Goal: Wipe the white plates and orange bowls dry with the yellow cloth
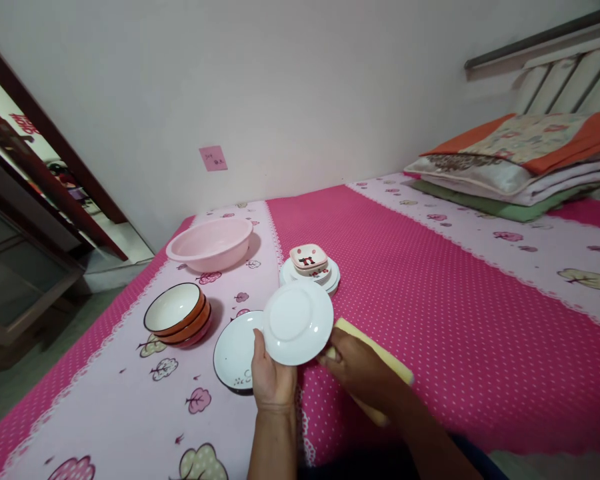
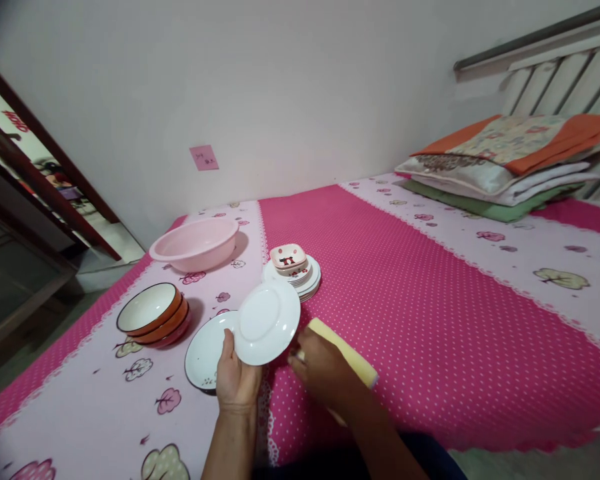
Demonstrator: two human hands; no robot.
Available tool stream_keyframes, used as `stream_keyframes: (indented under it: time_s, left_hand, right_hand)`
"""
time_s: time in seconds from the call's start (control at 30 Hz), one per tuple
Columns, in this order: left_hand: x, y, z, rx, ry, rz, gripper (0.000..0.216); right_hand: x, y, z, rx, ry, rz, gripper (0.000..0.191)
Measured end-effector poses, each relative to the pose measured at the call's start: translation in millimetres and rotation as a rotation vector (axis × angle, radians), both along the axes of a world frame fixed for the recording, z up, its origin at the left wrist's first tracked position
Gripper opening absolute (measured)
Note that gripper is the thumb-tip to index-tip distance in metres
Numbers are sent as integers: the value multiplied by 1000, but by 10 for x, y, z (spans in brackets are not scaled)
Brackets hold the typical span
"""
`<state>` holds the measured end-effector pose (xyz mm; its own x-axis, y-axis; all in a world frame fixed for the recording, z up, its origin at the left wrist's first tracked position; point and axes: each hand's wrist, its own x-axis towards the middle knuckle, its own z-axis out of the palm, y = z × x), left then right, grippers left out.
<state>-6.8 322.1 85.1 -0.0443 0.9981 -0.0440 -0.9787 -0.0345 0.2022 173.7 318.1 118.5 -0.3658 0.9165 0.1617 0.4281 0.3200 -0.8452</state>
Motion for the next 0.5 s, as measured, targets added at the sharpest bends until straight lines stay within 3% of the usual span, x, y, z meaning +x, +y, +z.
stream_keyframes:
  time_s: [0.1,0.2,0.5]
  left_hand:
    - [31,-4,70,-102,17,91,61]
    - [64,-16,157,-155,22,132,59]
    - [117,-34,252,-216,52,192,56]
  right_hand:
    - [80,33,93,-197,355,76,16]
    - [74,69,107,-356,534,98,24]
    - [-59,28,78,-367,621,-25,19]
